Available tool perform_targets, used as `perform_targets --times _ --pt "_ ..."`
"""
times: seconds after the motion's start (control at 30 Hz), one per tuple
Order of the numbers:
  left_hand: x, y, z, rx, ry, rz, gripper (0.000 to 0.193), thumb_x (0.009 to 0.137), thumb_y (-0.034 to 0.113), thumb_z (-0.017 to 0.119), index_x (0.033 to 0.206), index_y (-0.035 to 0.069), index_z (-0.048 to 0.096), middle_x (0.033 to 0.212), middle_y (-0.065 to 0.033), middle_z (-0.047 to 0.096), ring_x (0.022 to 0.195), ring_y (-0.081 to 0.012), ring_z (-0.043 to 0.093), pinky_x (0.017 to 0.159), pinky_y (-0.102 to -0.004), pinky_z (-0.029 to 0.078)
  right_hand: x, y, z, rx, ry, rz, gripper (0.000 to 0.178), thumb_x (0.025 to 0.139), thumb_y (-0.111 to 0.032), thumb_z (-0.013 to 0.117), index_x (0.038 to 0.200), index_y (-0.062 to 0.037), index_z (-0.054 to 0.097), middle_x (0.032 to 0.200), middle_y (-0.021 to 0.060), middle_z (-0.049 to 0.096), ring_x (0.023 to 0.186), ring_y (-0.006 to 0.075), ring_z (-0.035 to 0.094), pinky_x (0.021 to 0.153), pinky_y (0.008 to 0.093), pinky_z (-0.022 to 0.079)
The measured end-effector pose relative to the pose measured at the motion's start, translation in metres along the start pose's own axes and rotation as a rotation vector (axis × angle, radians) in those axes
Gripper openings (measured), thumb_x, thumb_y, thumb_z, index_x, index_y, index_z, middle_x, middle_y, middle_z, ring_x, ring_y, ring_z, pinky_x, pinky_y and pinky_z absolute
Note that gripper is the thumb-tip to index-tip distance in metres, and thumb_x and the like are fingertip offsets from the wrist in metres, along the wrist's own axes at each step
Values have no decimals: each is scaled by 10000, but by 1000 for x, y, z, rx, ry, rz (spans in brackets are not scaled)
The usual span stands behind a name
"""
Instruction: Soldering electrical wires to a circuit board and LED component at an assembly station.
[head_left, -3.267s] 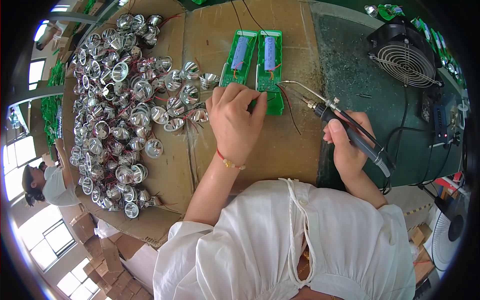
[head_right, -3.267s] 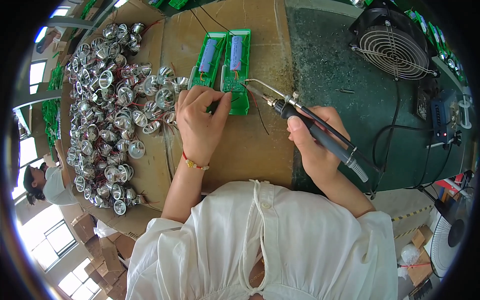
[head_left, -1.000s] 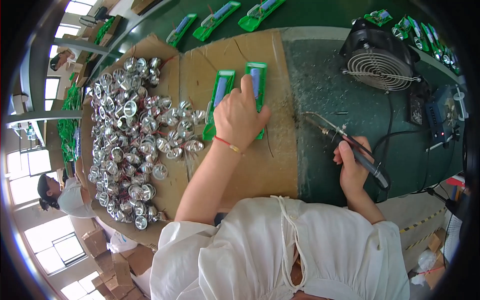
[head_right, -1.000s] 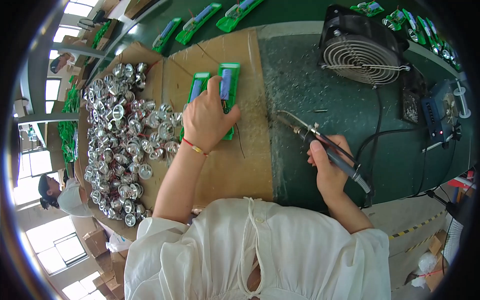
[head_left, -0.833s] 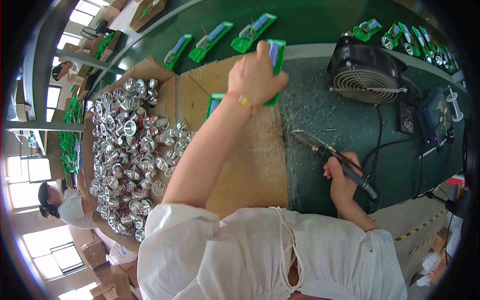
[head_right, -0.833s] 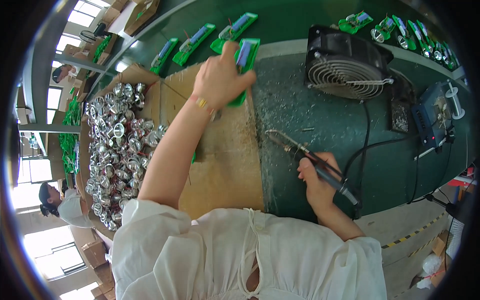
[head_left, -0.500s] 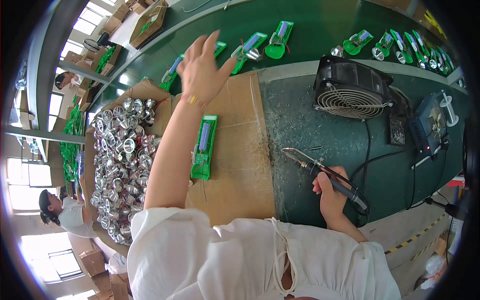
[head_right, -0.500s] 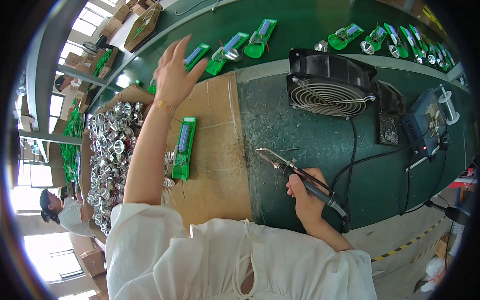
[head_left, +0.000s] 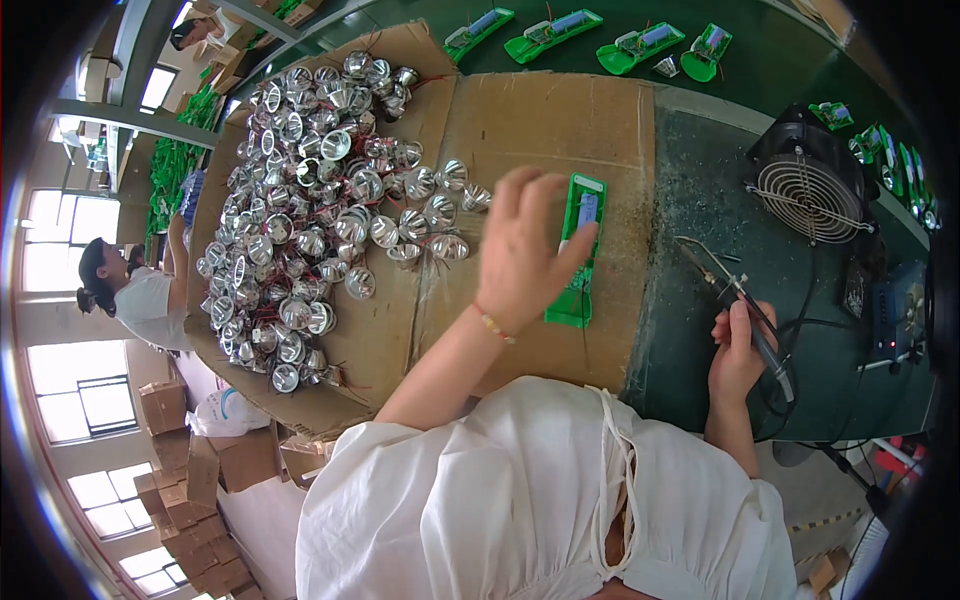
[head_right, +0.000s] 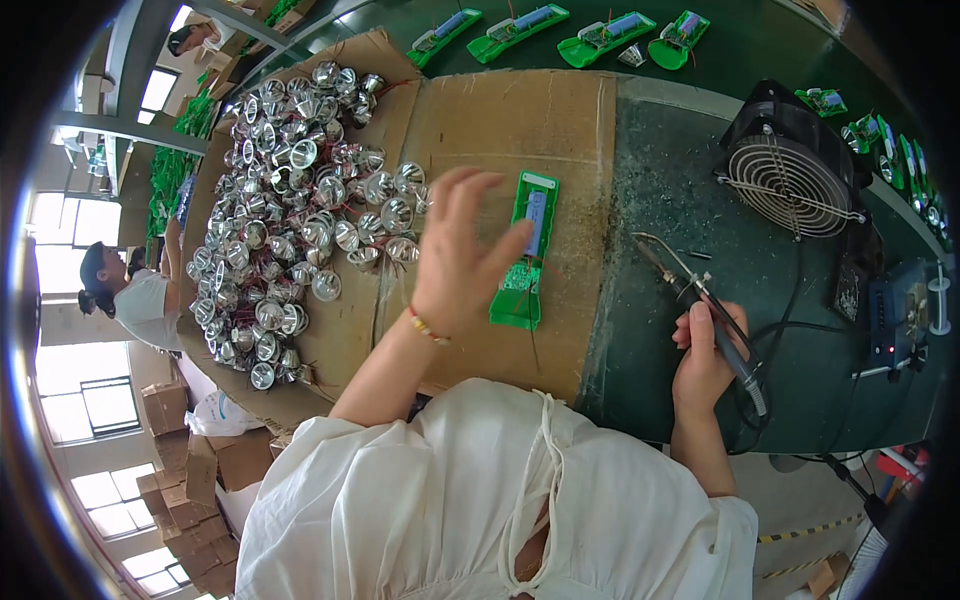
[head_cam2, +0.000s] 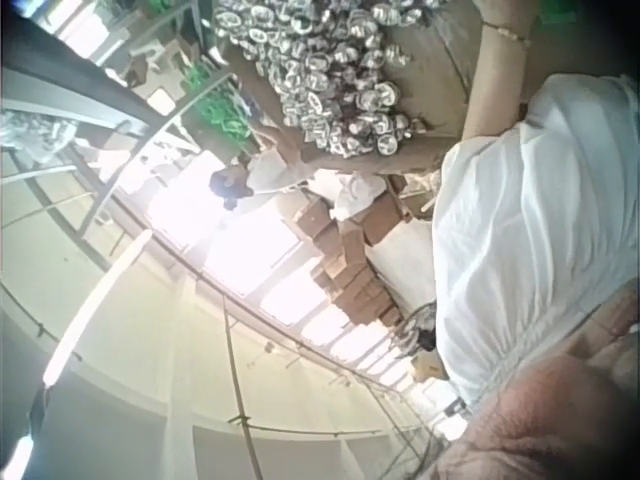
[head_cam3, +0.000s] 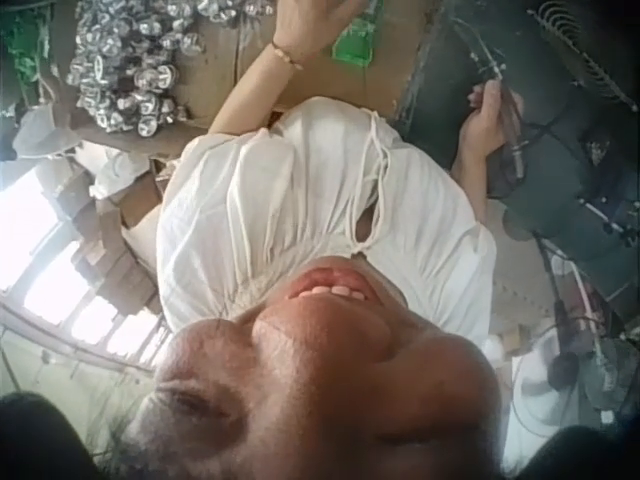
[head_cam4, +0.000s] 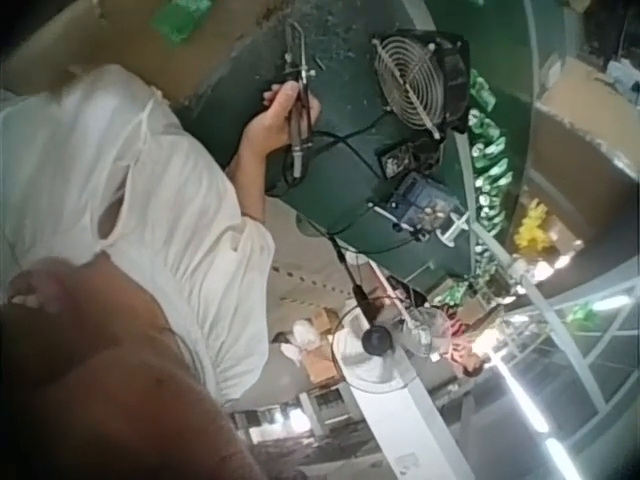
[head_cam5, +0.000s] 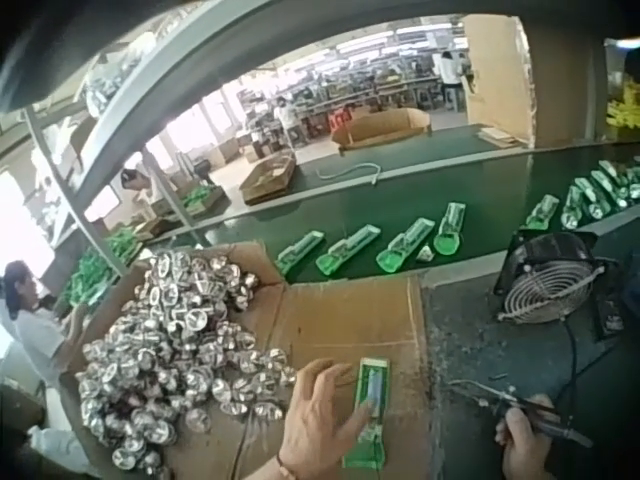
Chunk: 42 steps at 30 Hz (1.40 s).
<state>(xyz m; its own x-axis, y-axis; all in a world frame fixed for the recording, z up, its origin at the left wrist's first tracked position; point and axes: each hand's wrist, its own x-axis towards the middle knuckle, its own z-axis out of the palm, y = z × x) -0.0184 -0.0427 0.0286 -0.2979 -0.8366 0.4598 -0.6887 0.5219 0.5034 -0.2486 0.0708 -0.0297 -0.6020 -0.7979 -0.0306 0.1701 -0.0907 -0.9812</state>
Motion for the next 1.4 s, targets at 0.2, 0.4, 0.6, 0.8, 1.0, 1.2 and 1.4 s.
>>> perform_targets --times 0.2,0.4,0.6,0.8,1.0,1.2,1.4 --pt "21 -70 -34 464 164 -208 267 703 304 675 837 79 624 943 -110 519 917 -298 483 789 -392 391 -4 -1 4 -66 8 -33 156 833 -134 598 887 2 541 650 57 563 517 79 498 468 180 384" --pt "47 -90 -28 765 -428 -465 228 711 313 635 851 147 704 1089 -97 522 1090 -278 402 883 -428 313 -25 -13 13 -86 -57 -51 166 834 -147 602 893 -3 543 662 59 566 517 81 497 471 180 380" --pt "7 -82 -32 344 -56 -62 82 744 192 656 743 111 644 892 -21 602 1048 -256 477 887 -444 287 -33 -15 14 -83 -52 5 192 826 -158 614 881 6 532 654 74 570 517 84 508 475 185 402" --pt "-32 -20 -64 -760 47 -464 82 850 62 574 849 -20 585 724 -42 624 652 -60 564 574 -201 450 -49 -31 24 -57 -239 -42 173 801 -95 628 875 24 526 691 81 571 521 88 512 483 196 415" --pt "-66 -9 -39 -744 -227 -743 111 825 85 623 838 -23 604 659 -22 601 557 -46 534 494 -176 423 -59 -17 32 -204 -428 -136 170 772 -83 668 847 14 550 709 51 566 570 58 486 509 203 395" --pt "-72 -13 -19 -488 -233 -569 155 791 137 660 757 -12 633 658 -30 574 555 -74 517 497 -224 399 -60 -17 44 -263 -336 -203 178 768 -88 679 829 19 551 674 39 578 557 53 500 495 196 396" --pt "-67 -14 -13 -390 -254 -465 141 774 128 674 749 -5 633 718 -52 527 567 -110 510 504 -244 402 -59 -16 50 -242 -354 -182 187 795 -95 646 866 34 531 738 103 577 569 113 568 483 223 466"
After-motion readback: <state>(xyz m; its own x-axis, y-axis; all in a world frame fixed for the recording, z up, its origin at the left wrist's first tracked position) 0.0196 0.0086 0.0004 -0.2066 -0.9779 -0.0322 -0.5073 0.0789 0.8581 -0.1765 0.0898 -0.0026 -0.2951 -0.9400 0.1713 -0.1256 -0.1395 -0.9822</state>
